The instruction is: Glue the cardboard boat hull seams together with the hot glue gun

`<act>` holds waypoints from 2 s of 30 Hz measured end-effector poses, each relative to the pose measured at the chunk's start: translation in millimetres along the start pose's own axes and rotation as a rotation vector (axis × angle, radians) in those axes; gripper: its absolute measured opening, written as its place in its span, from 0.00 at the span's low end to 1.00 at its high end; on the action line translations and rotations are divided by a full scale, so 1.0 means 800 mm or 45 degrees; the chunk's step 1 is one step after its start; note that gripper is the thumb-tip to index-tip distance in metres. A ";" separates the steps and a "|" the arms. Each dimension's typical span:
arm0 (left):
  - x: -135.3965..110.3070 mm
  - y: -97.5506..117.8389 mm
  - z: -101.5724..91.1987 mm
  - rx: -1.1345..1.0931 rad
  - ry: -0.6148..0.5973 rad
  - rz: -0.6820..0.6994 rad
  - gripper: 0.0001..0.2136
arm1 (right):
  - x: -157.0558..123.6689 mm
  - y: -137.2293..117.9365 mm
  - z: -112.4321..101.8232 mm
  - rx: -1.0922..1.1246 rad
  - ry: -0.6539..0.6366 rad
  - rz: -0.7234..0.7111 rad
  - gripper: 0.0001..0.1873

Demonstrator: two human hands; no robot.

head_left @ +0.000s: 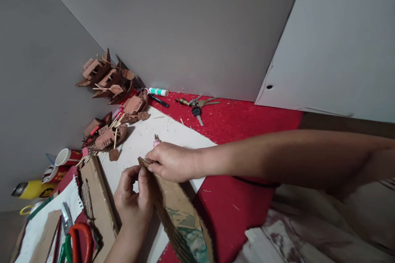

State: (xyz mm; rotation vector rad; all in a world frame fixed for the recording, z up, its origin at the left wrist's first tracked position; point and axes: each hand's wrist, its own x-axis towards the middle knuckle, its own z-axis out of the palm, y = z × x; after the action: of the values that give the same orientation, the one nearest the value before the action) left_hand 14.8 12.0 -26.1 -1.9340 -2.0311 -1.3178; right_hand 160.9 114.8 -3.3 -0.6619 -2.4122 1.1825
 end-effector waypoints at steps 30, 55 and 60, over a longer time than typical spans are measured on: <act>0.021 0.007 -0.016 -0.337 0.193 -0.332 0.09 | -0.006 -0.008 -0.009 0.084 -0.161 0.033 0.09; -0.002 0.023 -0.017 0.313 -0.091 0.066 0.05 | -0.007 0.000 -0.016 0.030 -0.066 0.041 0.09; -0.005 0.015 -0.016 0.316 -0.152 0.071 0.04 | -0.010 -0.006 -0.024 0.093 -0.090 0.055 0.07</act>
State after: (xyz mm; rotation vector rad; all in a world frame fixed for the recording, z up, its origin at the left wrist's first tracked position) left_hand 19.2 -0.1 -14.2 -1.9802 -2.0609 -0.9090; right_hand 176.2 119.9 10.7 -0.6637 -2.4103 1.3254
